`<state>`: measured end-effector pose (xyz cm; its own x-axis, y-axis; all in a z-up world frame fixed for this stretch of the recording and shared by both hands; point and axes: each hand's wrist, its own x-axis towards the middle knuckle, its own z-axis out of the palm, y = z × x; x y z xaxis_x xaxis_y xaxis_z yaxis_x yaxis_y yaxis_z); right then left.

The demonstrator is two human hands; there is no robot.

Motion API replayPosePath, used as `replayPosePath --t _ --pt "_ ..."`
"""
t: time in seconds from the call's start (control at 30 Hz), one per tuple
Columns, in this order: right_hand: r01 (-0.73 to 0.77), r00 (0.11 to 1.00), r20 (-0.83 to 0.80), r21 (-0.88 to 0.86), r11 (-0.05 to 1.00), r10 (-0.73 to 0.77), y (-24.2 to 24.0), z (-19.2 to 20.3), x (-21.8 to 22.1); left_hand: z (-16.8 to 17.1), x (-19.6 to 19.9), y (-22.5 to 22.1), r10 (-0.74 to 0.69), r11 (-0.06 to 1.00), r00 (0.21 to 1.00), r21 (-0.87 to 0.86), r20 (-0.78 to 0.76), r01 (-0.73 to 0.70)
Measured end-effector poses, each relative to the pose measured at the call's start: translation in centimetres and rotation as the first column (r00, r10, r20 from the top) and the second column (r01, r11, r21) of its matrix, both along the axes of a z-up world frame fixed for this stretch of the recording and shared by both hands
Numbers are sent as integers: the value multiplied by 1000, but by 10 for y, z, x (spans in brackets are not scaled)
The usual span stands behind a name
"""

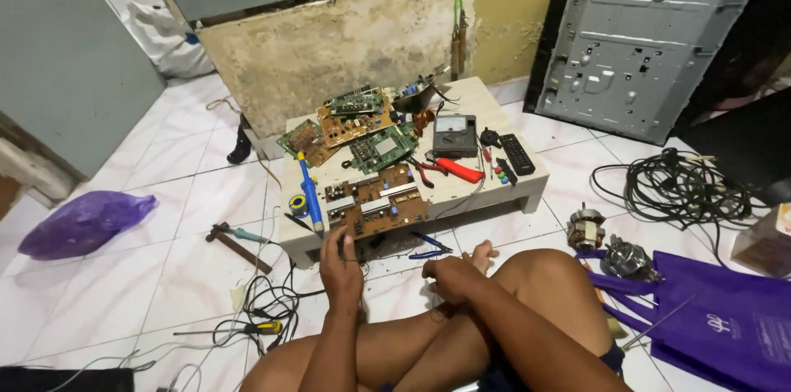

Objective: Testing a TV main board using a multimeter to diagnose faults by probing various components.

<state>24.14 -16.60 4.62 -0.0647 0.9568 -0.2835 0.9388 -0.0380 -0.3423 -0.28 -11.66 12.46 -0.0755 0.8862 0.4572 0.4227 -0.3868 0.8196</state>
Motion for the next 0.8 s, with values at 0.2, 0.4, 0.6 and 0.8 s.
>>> replayPosePath --t 0.2,0.4,0.6,0.8 --pt "102 992 -95 161 982 -87 -20 74 -8 -3 7 8 45 999 996 22 76 -47" --pt "336 812 -572 301 893 -112 14 75 24 9 12 31 119 992 964 -78 238 -103" --pt "487 617 -779 266 832 -111 76 138 35 16 15 55 101 988 958 86 270 -128" --pt "640 627 -756 362 678 -188 131 110 27 8 20 88 273 951 914 -225 301 -210"
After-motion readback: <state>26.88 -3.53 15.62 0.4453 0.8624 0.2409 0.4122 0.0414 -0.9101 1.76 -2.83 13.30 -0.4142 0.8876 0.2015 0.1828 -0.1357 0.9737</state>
